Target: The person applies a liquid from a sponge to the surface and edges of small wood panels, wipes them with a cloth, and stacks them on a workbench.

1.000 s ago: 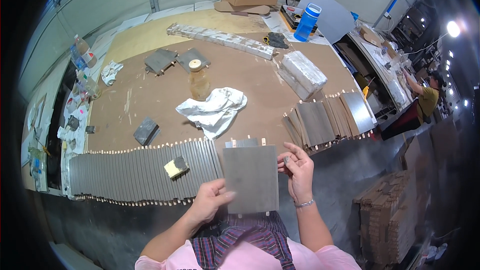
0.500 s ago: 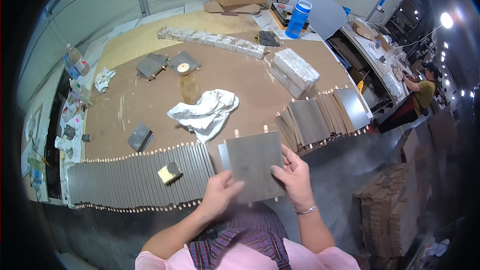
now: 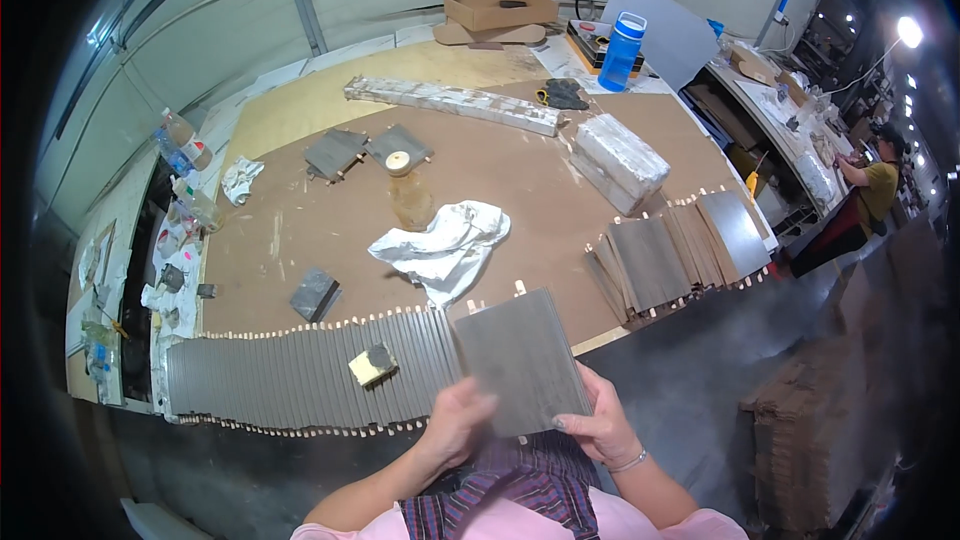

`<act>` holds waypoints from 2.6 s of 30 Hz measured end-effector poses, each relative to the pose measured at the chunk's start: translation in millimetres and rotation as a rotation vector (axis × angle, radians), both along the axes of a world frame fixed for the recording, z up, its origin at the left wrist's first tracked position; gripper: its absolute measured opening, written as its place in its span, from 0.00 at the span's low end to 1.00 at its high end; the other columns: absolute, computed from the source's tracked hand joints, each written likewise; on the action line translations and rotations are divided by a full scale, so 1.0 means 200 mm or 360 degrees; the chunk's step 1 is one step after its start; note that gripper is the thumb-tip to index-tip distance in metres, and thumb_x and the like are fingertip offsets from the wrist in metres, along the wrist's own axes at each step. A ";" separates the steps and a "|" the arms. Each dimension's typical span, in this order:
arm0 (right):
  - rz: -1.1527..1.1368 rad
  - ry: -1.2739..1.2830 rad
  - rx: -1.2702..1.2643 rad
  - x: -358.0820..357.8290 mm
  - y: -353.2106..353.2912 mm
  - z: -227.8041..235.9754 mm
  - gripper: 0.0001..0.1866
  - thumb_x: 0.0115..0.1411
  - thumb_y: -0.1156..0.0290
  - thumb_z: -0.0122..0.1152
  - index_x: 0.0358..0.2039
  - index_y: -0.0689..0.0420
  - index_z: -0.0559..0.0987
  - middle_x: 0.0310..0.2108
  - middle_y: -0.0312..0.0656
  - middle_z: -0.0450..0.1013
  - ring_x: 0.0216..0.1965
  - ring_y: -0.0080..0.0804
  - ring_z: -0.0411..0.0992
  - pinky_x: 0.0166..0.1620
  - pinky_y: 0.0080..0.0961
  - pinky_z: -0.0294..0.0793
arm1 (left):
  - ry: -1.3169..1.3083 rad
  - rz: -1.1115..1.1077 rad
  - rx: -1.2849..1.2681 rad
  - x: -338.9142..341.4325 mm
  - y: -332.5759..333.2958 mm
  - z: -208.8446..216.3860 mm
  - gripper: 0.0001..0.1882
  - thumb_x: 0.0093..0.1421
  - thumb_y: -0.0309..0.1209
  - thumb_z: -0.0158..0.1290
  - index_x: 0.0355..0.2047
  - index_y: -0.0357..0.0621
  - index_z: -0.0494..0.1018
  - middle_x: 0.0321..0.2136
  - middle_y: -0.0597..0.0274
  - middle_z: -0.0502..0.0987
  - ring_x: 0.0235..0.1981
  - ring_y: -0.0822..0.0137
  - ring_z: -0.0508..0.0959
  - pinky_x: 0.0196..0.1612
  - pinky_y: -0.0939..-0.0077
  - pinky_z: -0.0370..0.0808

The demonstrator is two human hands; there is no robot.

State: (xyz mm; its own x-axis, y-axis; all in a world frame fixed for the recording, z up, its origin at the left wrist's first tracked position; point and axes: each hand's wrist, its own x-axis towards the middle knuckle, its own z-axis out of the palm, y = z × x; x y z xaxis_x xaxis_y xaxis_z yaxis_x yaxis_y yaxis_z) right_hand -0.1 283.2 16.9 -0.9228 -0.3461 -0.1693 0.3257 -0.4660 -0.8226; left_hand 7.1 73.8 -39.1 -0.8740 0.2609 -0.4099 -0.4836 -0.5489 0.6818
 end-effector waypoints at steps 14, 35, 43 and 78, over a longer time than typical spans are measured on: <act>-0.0210 -0.0222 0.0023 0.14 -0.04 -0.10 0.31 0.51 0.87 0.63 0.57 0.72 0.68 0.52 0.50 0.73 0.52 0.34 0.73 0.59 0.31 0.69 | 0.1239 0.0379 -0.2849 0.05 -0.58 0.33 0.28 0.42 0.24 0.64 0.47 0.37 0.73 0.48 0.50 0.75 0.49 0.48 0.72 0.52 0.58 0.71; -0.0158 -0.0162 0.0371 0.09 -0.17 -0.12 0.27 0.50 0.88 0.59 0.54 0.72 0.71 0.47 0.47 0.75 0.47 0.30 0.75 0.55 0.26 0.72 | 0.0428 0.0444 -0.0232 -0.07 -0.25 0.28 0.18 0.57 0.20 0.59 0.43 0.43 0.64 0.41 0.57 0.75 0.43 0.62 0.80 0.47 0.64 0.81; -0.0190 -0.0163 0.0382 0.08 -0.19 -0.11 0.28 0.48 0.88 0.58 0.53 0.72 0.71 0.46 0.47 0.76 0.47 0.29 0.75 0.54 0.25 0.72 | 0.0528 0.0560 -0.0142 -0.11 -0.19 0.24 0.13 0.56 0.21 0.59 0.37 0.42 0.67 0.46 0.55 0.71 0.48 0.64 0.76 0.54 0.65 0.76; -0.0268 -0.0233 0.0352 0.04 -0.16 -0.09 0.26 0.49 0.86 0.59 0.52 0.71 0.73 0.45 0.45 0.76 0.45 0.28 0.74 0.50 0.25 0.73 | 0.0765 0.0665 -0.1241 -0.24 -0.40 0.23 0.09 0.64 0.21 0.51 0.45 0.32 0.73 0.36 0.61 0.78 0.35 0.75 0.77 0.38 0.79 0.77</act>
State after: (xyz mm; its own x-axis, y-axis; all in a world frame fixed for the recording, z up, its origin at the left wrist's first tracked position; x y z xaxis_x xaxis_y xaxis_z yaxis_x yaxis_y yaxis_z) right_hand 7.3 250.5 -1.2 -0.9243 -0.1302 -0.3586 0.3814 -0.3388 -0.8601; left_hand -41.1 -6.1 6.0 -0.9517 -0.2950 0.0849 0.0668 0.0709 0.9952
